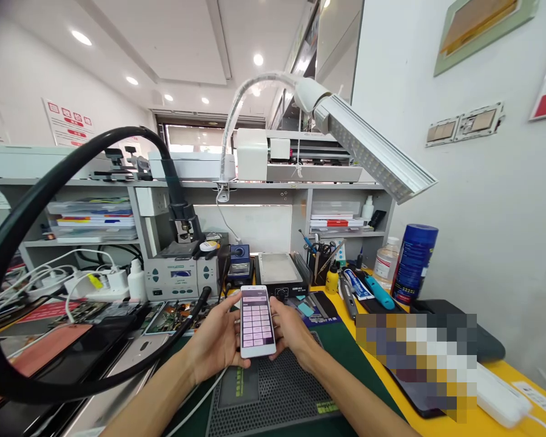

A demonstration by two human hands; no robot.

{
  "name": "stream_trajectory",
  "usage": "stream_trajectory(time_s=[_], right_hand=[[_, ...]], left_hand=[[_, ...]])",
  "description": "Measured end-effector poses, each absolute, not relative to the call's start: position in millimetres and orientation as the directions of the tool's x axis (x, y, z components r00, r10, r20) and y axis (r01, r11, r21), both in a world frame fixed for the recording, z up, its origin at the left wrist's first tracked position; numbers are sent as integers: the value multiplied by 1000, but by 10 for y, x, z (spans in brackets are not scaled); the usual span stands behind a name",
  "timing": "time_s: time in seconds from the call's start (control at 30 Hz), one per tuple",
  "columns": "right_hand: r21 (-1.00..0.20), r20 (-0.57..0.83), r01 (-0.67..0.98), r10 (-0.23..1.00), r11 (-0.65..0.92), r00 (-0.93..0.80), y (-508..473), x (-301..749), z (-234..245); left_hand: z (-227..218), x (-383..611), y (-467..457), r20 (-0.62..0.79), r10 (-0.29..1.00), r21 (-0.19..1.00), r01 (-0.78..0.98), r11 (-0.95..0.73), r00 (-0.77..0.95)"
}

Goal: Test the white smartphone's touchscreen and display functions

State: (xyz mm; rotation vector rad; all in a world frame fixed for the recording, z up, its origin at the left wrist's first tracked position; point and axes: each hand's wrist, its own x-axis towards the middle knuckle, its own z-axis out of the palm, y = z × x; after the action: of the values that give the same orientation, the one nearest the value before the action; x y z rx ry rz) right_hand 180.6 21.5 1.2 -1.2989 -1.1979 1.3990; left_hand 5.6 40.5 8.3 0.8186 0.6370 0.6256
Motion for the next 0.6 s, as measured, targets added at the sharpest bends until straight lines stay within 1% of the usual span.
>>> stream_trajectory(time_s=[0.07,0.23,0.47,0.6], right_hand=[[-988,-156,4,985,-156,-81,229,1814,-1],[-997,-65,-38,994,-69,-84,206,1816,14],[-996,86,-28,991,83,-103,138,1768,48],[-994,110,-23,989,108,-95,128,1759,81]], left_hand=[[68,59,411,-256,723,815,-259,519,642],[70,61,418,-217,746,837,-274,474,630],[11,73,423,-178,770,858,-287,426,612],[30,67,410,-156,770,858,-302,416,619]])
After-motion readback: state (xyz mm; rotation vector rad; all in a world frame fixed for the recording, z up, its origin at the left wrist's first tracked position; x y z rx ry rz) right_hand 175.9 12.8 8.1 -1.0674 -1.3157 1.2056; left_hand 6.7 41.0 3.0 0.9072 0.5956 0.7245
